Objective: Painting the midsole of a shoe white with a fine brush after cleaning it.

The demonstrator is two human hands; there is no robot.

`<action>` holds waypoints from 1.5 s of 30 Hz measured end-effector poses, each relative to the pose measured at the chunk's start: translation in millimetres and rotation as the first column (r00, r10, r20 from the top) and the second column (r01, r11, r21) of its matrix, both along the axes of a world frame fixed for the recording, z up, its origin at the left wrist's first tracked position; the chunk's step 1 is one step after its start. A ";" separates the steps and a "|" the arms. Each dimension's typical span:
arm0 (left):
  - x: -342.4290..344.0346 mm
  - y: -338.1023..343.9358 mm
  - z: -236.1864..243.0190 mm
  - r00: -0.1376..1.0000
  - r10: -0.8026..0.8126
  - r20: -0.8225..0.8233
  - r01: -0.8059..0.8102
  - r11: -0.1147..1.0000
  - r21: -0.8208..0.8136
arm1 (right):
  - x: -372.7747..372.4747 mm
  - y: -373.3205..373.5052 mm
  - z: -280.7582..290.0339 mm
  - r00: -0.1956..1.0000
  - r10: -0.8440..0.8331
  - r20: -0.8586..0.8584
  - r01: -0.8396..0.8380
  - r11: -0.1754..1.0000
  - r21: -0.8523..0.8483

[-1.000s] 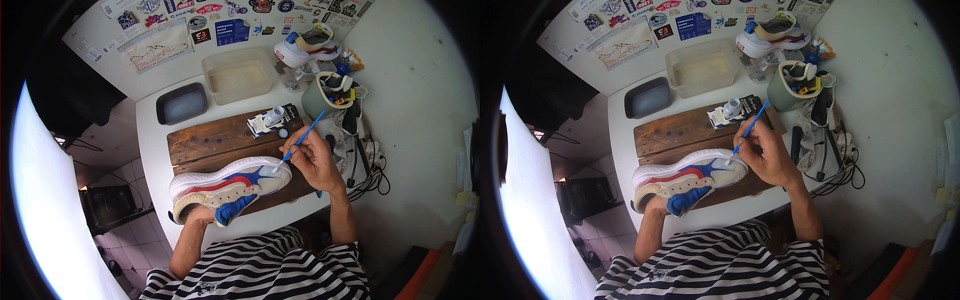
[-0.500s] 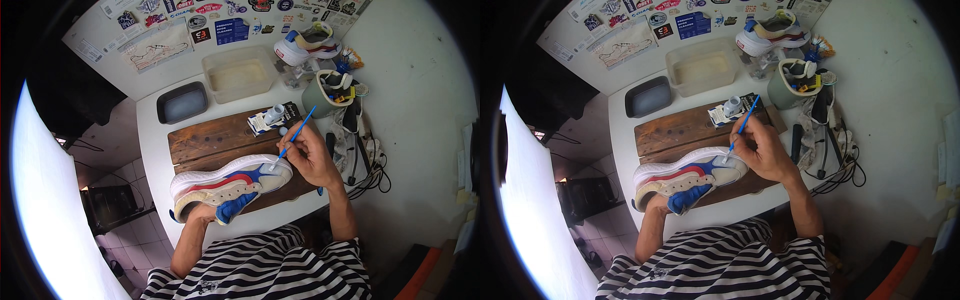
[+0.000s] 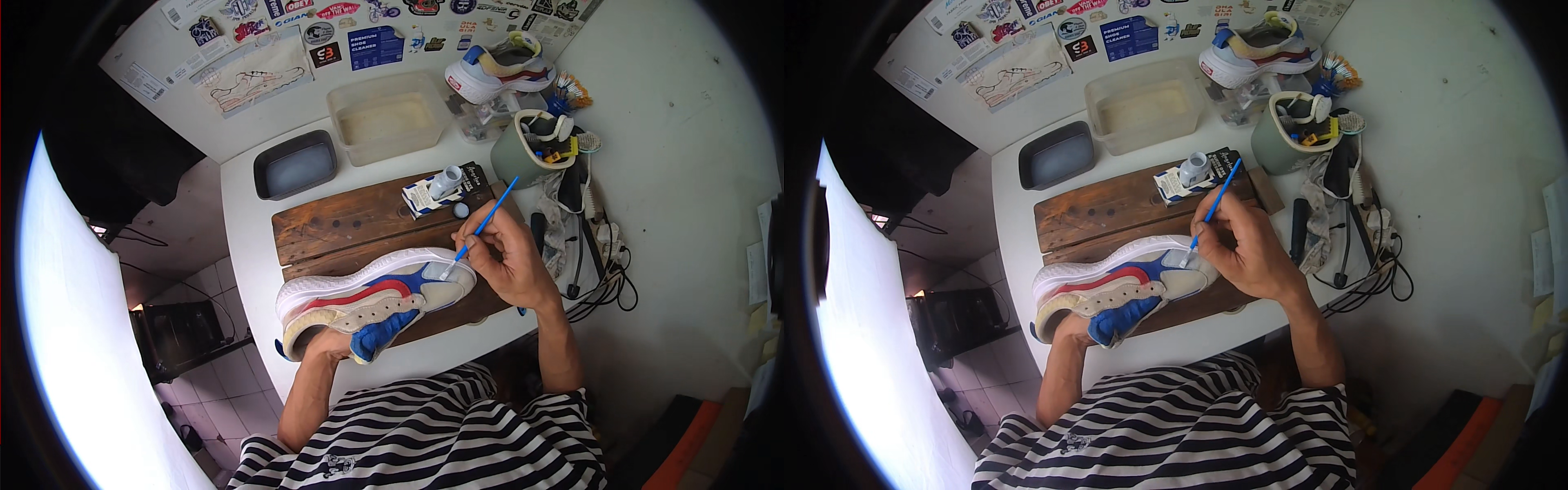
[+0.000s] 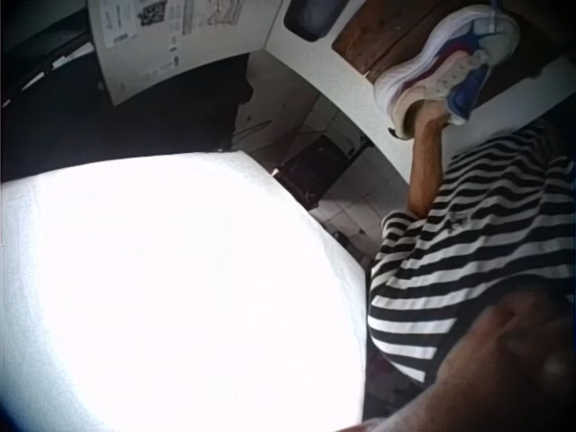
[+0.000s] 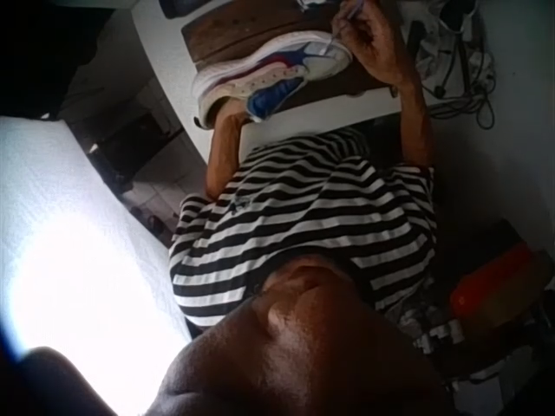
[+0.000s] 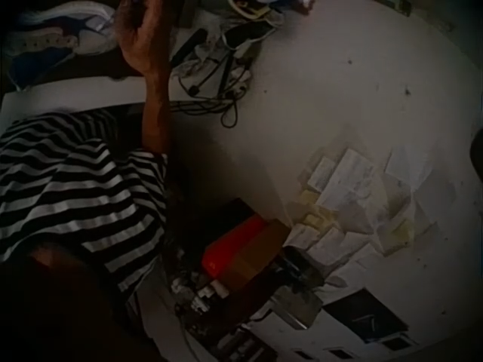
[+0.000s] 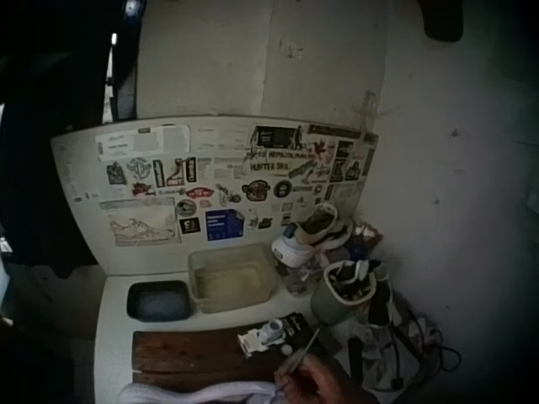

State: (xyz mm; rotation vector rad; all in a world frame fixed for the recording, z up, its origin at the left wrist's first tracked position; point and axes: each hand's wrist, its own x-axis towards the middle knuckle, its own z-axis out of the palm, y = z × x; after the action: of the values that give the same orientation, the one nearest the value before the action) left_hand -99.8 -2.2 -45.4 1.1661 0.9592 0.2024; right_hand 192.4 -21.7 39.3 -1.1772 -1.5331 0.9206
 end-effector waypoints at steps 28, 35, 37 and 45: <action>-3.3 8.4 -12.2 0.991 -0.089 0.097 0.099 0.990 -0.099 | 11.2 -5.9 4.2 1.000 0.005 0.022 -0.005 1.000 -0.022; -2.5 1.5 -1.6 0.994 -0.038 0.101 0.041 0.999 -0.025 | 10.5 -9.4 1.0 0.997 -0.040 -0.073 0.039 0.999 -0.006; -1.7 0.2 2.8 0.997 -0.015 0.077 0.019 0.999 -0.042 | 10.6 -7.6 2.6 0.999 -0.005 0.038 0.006 0.999 -0.031; 1.1 4.7 2.0 0.992 -0.119 0.041 0.116 0.991 0.068 | 13.8 -9.5 8.4 0.998 -0.059 0.030 0.060 0.998 -0.019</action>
State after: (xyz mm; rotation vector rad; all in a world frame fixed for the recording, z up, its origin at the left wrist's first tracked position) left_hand -98.6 2.5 -43.4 1.2692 0.8467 0.1658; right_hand 206.3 -31.2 47.6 -1.2492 -1.5073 0.8841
